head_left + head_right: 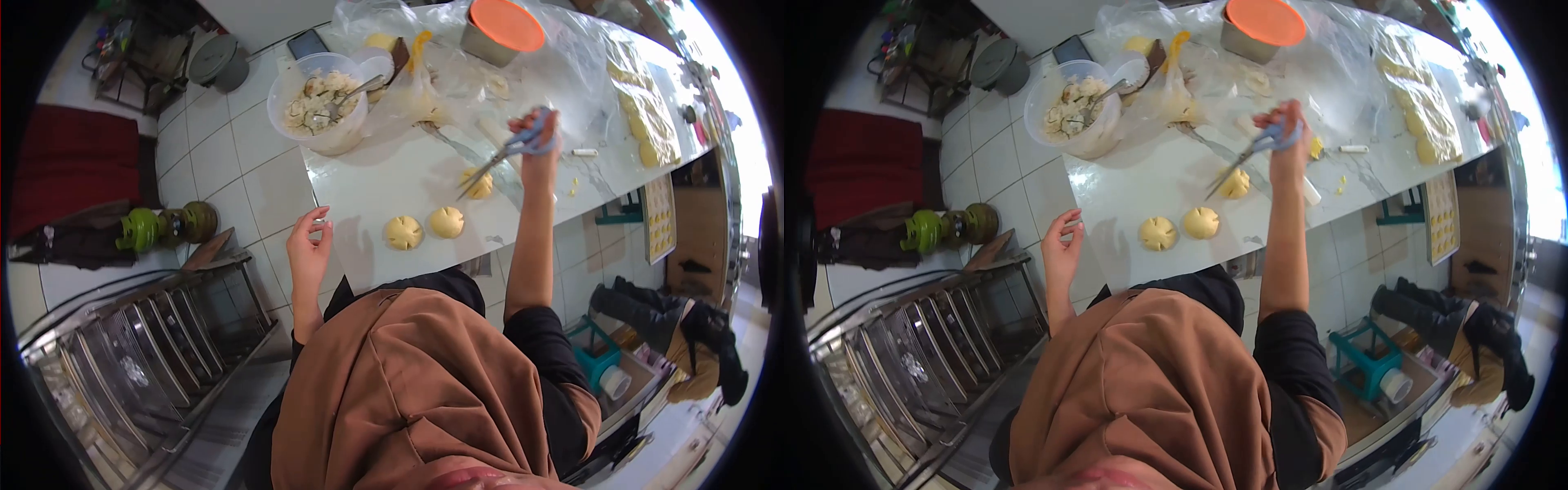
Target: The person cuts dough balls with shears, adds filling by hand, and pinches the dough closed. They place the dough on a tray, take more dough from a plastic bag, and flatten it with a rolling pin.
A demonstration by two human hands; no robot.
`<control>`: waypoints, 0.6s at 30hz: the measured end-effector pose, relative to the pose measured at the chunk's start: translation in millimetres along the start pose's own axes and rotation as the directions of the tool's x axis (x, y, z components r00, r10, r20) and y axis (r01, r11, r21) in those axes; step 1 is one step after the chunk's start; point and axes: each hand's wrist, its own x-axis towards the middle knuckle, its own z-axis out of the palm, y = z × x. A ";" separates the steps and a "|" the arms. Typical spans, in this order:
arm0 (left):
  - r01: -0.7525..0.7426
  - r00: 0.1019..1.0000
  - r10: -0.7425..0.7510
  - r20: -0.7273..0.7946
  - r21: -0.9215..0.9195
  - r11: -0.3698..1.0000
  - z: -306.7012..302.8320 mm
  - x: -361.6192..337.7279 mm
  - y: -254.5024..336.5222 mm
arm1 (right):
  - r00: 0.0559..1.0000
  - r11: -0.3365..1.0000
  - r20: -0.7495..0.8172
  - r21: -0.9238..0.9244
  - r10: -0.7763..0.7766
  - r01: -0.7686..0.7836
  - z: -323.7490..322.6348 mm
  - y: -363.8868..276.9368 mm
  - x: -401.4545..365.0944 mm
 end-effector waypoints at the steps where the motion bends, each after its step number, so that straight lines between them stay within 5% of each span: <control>1: 0.002 0.999 -0.001 0.040 -0.009 1.000 1.6 1.1 2.6 | 0.991 1.000 -0.132 0.014 -0.007 0.009 -9.8 -8.8 -15.3; 5: -0.046 0.982 0.051 0.184 -0.029 0.998 9.2 6.4 7.4 | 0.854 0.990 -0.515 0.064 -0.075 0.126 -62.2 -8.5 -95.0; 8: -0.087 0.953 0.093 0.289 -0.035 0.996 12.2 9.6 8.5 | 0.591 0.977 -0.798 0.012 -0.118 0.212 -79.0 12.4 -159.9; 14: -0.183 0.877 0.171 0.448 -0.017 0.983 5.0 10.0 10.2 | 0.163 0.972 -0.985 -0.021 -0.061 0.235 -64.9 44.5 -220.2; 18: -0.220 0.847 0.200 0.493 -0.017 0.975 -3.4 8.6 10.6 | 0.076 0.951 -0.995 0.079 0.059 0.298 -56.6 62.6 -234.0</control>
